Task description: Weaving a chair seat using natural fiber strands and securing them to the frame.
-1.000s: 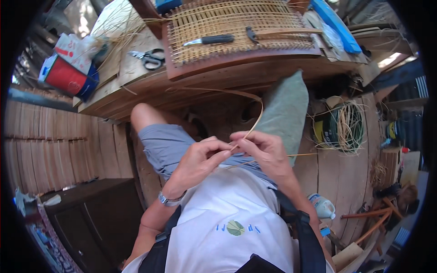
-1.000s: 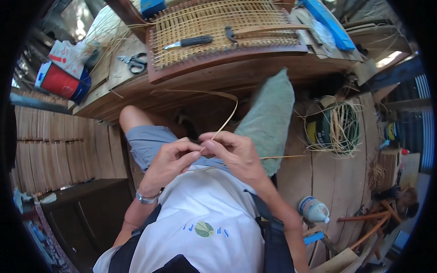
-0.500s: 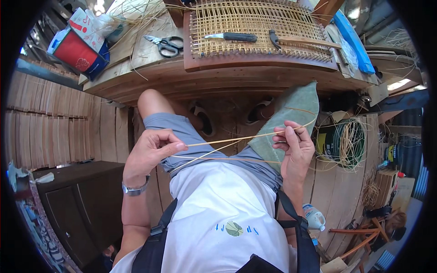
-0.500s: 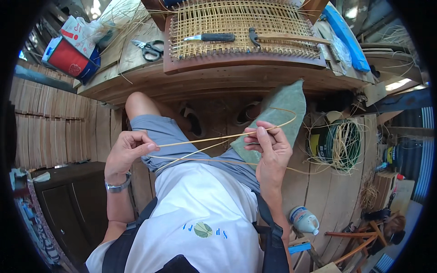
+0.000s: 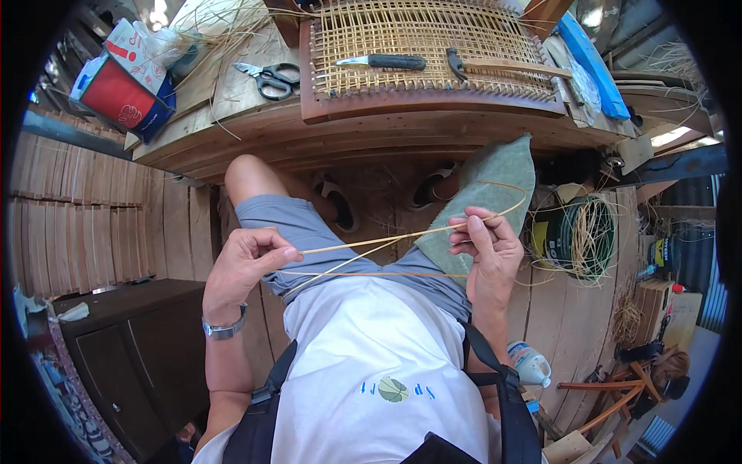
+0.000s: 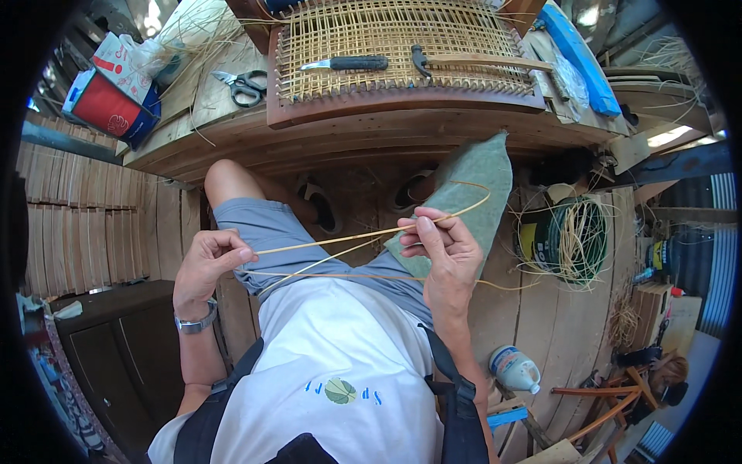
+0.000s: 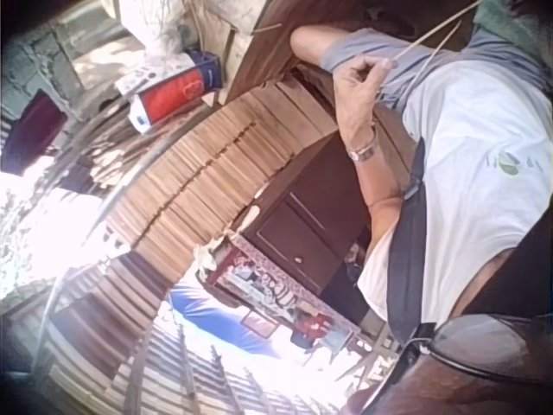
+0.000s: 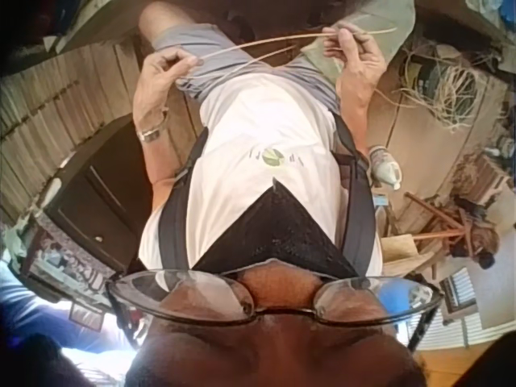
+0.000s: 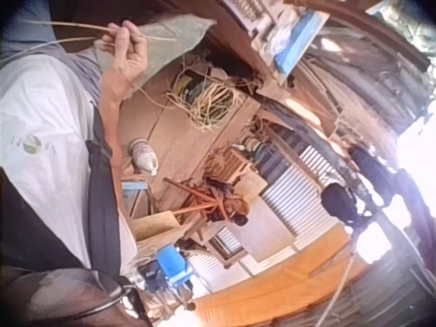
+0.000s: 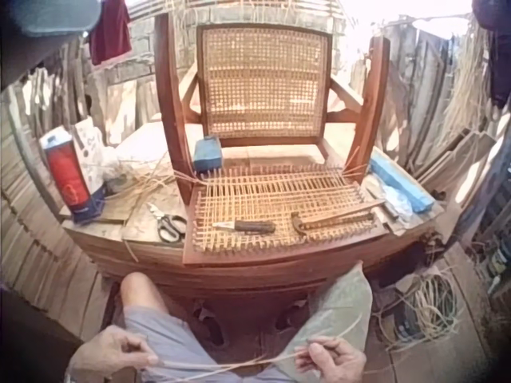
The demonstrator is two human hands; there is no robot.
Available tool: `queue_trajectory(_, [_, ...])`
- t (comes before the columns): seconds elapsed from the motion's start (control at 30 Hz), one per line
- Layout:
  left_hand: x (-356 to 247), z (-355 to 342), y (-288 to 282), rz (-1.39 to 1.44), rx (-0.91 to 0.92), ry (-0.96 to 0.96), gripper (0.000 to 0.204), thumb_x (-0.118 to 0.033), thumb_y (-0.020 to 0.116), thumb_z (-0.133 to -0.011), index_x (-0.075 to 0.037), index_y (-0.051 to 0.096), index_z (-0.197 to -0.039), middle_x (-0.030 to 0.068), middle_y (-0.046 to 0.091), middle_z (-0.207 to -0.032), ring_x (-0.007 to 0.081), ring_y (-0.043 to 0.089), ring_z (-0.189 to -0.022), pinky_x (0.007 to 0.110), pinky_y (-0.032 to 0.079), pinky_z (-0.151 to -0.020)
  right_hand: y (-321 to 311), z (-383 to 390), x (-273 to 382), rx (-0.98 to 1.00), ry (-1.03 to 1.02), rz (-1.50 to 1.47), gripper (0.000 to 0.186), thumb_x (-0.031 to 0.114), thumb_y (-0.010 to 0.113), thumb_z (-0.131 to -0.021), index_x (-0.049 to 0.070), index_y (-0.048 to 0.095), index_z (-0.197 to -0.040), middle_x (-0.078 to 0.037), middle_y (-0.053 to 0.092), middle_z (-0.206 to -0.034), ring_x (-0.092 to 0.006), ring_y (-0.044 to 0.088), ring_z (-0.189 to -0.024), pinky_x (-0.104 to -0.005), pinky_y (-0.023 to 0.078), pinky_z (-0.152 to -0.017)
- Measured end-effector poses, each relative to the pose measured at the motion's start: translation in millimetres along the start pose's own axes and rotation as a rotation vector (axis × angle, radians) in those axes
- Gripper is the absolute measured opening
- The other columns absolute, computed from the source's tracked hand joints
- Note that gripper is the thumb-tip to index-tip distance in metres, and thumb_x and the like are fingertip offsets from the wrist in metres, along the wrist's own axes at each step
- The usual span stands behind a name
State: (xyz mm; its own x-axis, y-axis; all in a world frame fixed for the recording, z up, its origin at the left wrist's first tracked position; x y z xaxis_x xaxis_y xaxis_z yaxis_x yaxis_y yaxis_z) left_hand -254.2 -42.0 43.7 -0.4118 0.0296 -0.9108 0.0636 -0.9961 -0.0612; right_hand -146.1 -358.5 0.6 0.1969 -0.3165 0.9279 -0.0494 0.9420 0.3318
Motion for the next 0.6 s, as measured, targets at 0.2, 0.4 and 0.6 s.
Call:
queue_trajectory(0.2, [11, 7, -14, -0.046, -0.017, 0.005, 0.015, -0.014, 0.073, -0.089, 0.001, 0.074, -0.087, -0.0003, 0.064, -0.076, 0.0048, 0.053, -0.067, 0.021, 0.04, -0.061, -6, -6, 2, -0.066, -0.006, -0.039, 0.021, 0.01, 0.062, -0.099, -0.003, 0.064, -0.116, -0.017, 0.073, -0.099, -0.0139, 0.069, -0.075, -0.0237, 0.058, -0.06])
queue_trajectory(0.4, [20, 39, -64, -0.097, -0.278, -0.024, 0.02, -0.02, 0.074, -0.083, -0.003, 0.066, -0.075, -0.0031, 0.054, -0.07, 0.0027, 0.042, -0.058, 0.021, 0.029, -0.052, -6, -10, 3, -0.092, -0.016, -0.069, 0.023, 0.01, 0.062, -0.099, -0.003, 0.063, -0.117, -0.016, 0.072, -0.099, -0.0131, 0.069, -0.075, -0.0234, 0.057, -0.059])
queue_trajectory(0.6, [39, 63, -93, 0.11, -0.311, -0.008, 0.026, -0.022, 0.073, -0.087, -0.005, 0.058, -0.074, -0.0054, 0.043, -0.07, 0.0019, 0.033, -0.054, 0.02, 0.022, -0.049, -3, -7, 2, -0.074, -0.005, -0.054, 0.022, 0.011, 0.061, -0.099, -0.003, 0.063, -0.116, -0.016, 0.072, -0.098, -0.0126, 0.068, -0.074, -0.023, 0.057, -0.059])
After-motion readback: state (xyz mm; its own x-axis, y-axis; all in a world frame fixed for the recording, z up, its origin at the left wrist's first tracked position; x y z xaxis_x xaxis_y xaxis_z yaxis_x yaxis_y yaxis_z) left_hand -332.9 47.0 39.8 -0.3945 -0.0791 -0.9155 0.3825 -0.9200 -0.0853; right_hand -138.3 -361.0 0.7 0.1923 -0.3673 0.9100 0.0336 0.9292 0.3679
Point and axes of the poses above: each hand's wrist, its own z-axis away from the middle knuckle, its own y-axis out of the palm, x = y × z, the point moved 1 cm from there along -z, towards the middle knuckle
